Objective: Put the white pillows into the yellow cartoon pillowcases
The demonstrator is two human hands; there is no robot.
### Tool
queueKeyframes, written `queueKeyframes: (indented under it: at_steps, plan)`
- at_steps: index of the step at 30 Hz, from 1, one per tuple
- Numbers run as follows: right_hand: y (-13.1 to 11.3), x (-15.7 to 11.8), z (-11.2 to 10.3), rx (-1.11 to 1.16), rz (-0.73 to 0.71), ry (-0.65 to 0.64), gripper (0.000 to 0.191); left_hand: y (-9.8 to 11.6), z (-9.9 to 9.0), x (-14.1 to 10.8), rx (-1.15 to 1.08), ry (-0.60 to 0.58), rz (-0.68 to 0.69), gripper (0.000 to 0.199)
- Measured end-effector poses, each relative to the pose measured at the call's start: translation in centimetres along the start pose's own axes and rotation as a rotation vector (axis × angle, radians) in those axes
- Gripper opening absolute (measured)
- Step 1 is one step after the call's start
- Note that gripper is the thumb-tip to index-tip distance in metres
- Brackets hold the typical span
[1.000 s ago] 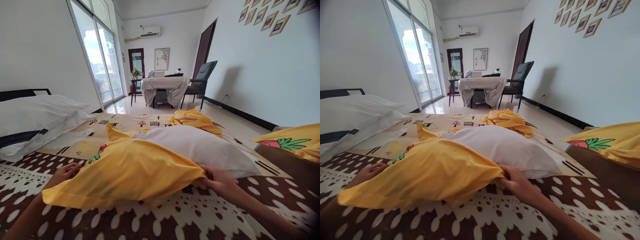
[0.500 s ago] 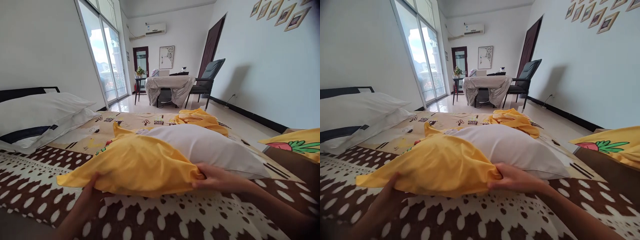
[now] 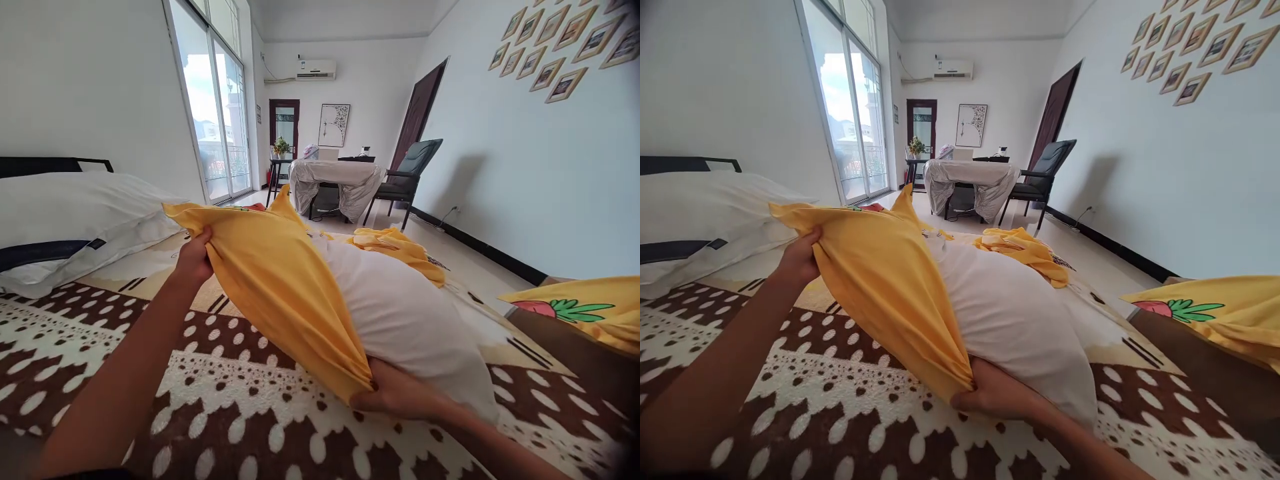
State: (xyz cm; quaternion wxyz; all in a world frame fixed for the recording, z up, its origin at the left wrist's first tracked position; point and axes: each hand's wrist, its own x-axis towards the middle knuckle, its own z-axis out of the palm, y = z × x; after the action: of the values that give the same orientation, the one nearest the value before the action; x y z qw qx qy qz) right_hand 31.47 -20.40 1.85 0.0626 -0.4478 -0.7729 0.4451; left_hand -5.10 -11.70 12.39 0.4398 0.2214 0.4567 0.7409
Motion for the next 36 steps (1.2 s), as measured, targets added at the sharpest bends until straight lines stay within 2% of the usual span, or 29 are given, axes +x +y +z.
queueKeyframes:
  at_steps: [2, 6, 9, 11, 14, 16, 18, 20, 21, 23, 26, 28, 30, 32, 34, 36]
  plan:
    - [0.0, -1.0, -0.3, 0.018, 0.012, 0.076, 0.046, -0.9, -1.3, 0.9, -0.028, 0.026, -0.042, 0.015]
    - [-0.5, -3.0, -2.1, 0.216, -0.086, 0.127, 0.057, -4.5, -5.9, 1.6, -0.036, 0.113, -0.159, 0.018]
    - [-2.6, -3.2, -2.9, 0.162, -0.093, 0.034, 0.056, -7.3, -9.0, 0.3, -0.039, 0.166, -0.208, 0.020]
    - [-4.8, -2.6, -2.8, 0.033, -0.132, -0.047, 0.048, -8.6, -10.0, -1.4, -0.058, 0.166, -0.170, 0.022]
    - [-8.0, -0.1, -2.8, -0.085, -0.218, -0.061, 0.037, -9.8, -10.0, -4.0, -0.060, 0.102, -0.140, 0.027]
    - [-9.2, 2.2, -3.4, -0.040, -0.219, -0.114, 0.029, -10.2, -9.5, -5.1, -0.032, 0.061, -0.190, 0.029]
    - [-9.5, 4.7, -4.6, 0.065, -0.155, -0.194, 0.025, -10.3, -9.0, -5.3, -0.015, 0.039, -0.233, 0.030]
    - [-8.8, 6.5, -6.2, 0.156, -0.093, -0.221, 0.028, -10.3, -8.8, -4.8, -0.011, 0.002, -0.252, 0.033]
    - [-8.1, 7.1, -7.0, 0.197, -0.083, -0.195, 0.030, -10.2, -8.8, -4.5, -0.008, -0.020, -0.270, 0.035]
    - [-6.2, 7.6, -8.3, 0.312, -0.069, -0.077, 0.034, -9.9, -9.0, -3.9, 0.008, -0.044, -0.326, 0.040]
    - [-2.9, 7.4, -9.3, 0.517, 0.061, 0.149, 0.040, -9.4, -9.3, -4.0, 0.053, -0.085, -0.356, 0.043]
    - [-1.2, 6.9, -9.4, 0.564, 0.145, 0.183, 0.043, -9.2, -9.5, -4.6, 0.087, -0.130, -0.339, 0.042]
    - [-0.6, 6.3, -9.5, 0.534, 0.142, 0.173, 0.043, -9.3, -9.7, -5.6, 0.125, -0.192, -0.390, 0.044]
    - [-1.0, 5.7, -9.7, 0.426, 0.105, 0.215, 0.042, -9.4, -10.1, -6.8, 0.180, -0.292, -0.479, 0.046]
    - [-2.0, 5.6, -10.3, 0.243, 0.081, 0.258, 0.039, -9.4, -10.5, -8.1, 0.286, -0.453, -0.547, 0.048]
    - [-3.2, 6.2, -11.3, -0.034, 0.048, 0.299, 0.035, -9.1, -10.5, -9.8, 0.489, -0.690, -0.570, 0.049]
